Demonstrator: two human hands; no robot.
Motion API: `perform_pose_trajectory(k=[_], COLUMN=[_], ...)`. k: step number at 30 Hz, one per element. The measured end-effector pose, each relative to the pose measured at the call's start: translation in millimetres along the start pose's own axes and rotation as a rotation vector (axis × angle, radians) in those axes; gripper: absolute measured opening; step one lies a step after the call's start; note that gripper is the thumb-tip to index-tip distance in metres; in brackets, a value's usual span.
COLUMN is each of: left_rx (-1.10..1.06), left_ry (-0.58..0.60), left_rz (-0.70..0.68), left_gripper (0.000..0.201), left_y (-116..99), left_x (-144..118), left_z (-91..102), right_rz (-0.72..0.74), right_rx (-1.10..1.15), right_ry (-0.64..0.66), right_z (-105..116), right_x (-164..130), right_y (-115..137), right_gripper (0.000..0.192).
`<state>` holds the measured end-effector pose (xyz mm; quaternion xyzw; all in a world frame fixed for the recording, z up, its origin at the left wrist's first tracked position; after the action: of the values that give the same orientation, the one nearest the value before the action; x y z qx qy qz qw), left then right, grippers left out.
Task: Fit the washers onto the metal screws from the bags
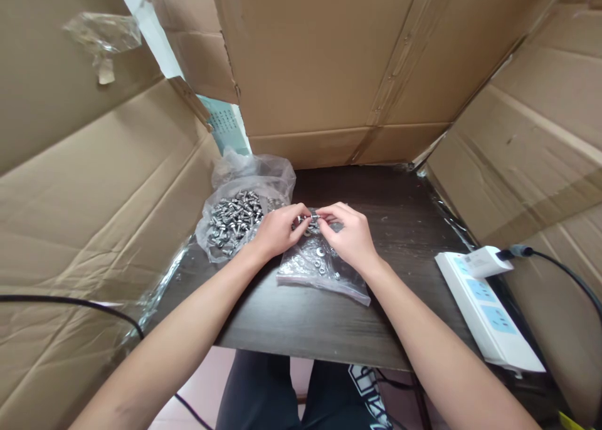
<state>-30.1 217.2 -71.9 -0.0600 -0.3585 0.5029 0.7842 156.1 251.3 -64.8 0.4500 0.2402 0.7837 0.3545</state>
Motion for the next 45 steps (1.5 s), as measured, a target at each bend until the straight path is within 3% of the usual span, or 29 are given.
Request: perform_pose_trajectory(k=[6,14,23,29,31,34,37,40,43,45], left_rx=[-0.081,-0.134,-0.064,-0.024,-0.020,-0.015,-0.008,0.011,0.033,0.035], left_ry=[0.011,0.016,-0.012,-0.121,-0.121,-0.082,-0.064,-0.093,-0.123,-0.104], left_rz=[0.012,-0.001,-0.083,-0.022,-0.027,-0.052,-0.053,-0.038,-0.016,-0.023], left_gripper=[0.011,0.013,0.016,0.016,0.016,0.017,0.017,0.017,0.017,0.017], left_y=[1,4,-1,2,2,2,3,5,6,6], left_x=[0,-1,-1,1,1,1,0,1,2,2], left_z=[-0.6,-2.7,-2.0,2.3,2.9,2.1,1.4,2.8,4.5,4.3], right_rz=[-0.082,-0.171,-0.197,-0.173,-0.166,-0.179,-0.170,-0.110,-0.105,-0.141], right_rx=[0.194,0.258,0.105,-0.209,-0.240,-0.172,-0.090,-0.157,-0.272,-0.246], right_ry=[0.026,0.058,0.075,0.346,0.345,0.198,0.121,0.209,0.256,0.195], right_z=[-1,0,4,5,4,4,4,2,1,1], right_x=[0,1,2,-1,-2,-2,-1,-2,-3,-2], right_y=[0,2,10,9,8,4,1,2,2,2], right_gripper=[0.010,0.009,0.026,0.059,0.054,0.018,0.032,0.016,0.042,0.029])
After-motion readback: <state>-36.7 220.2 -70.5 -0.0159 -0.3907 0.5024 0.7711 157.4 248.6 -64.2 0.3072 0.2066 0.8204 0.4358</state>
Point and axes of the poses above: each hand's wrist, its own x-axis towards the middle knuckle, its own z-axis out of the back of the hand, y = z × x, the point moved 1 cm from there along x, towards the middle knuckle, and after that the axes turned 4 degrees about -z, right-handed, at the moved point
